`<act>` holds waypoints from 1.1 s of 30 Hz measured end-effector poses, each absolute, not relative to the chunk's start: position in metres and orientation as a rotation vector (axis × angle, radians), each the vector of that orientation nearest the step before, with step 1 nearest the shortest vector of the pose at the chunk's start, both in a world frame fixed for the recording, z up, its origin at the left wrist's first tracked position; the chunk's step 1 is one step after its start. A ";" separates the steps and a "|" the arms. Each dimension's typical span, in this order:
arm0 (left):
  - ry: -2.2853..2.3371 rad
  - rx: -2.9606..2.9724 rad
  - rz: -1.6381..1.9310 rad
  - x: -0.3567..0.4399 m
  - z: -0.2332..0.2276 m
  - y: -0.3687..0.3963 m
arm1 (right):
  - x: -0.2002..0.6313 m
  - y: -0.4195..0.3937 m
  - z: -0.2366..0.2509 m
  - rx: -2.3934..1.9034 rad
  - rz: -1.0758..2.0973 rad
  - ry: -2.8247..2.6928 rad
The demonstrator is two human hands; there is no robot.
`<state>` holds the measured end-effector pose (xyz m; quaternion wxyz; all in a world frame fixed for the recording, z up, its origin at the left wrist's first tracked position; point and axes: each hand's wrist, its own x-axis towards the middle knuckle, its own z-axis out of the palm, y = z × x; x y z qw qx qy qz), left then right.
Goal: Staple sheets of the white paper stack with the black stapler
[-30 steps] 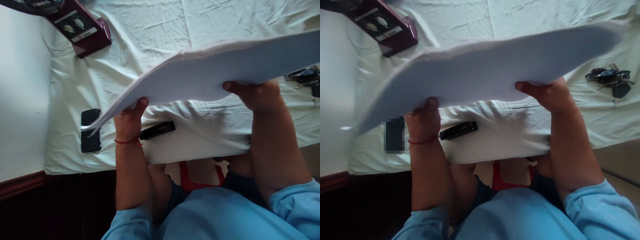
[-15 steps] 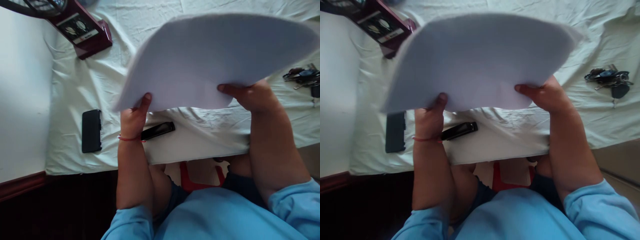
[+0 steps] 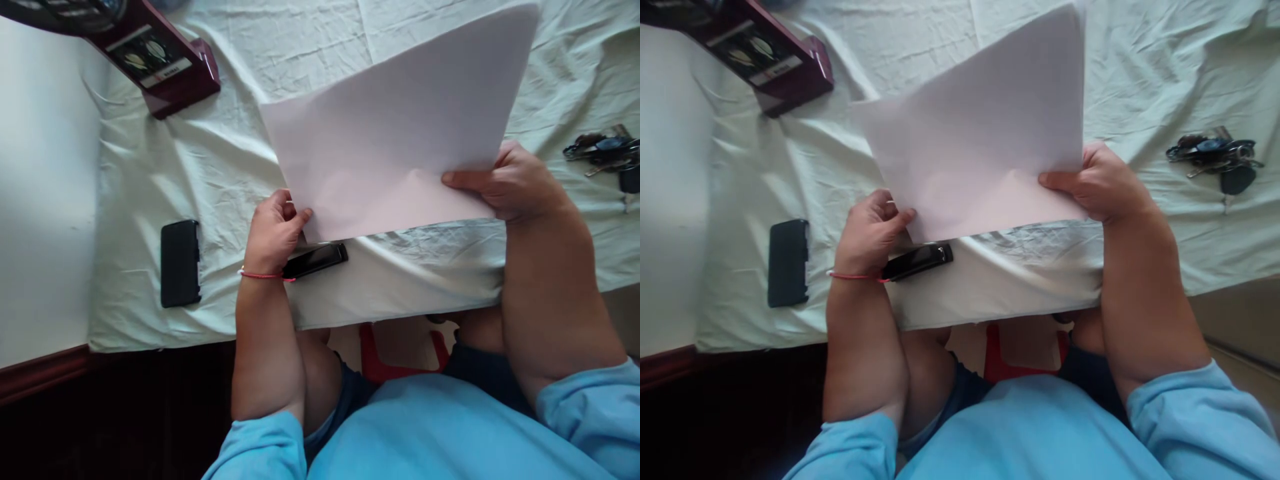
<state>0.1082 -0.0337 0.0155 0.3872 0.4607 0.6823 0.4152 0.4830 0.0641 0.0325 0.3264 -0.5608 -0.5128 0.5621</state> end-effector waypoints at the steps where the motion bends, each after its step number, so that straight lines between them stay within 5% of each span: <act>1: 1.748 1.141 1.033 0.108 0.016 -0.034 | 0.484 0.065 0.034 -1.507 1.491 -1.336; 33: 2.031 1.438 0.701 0.116 0.033 -0.061 | 0.523 0.069 0.047 -1.662 1.353 -1.555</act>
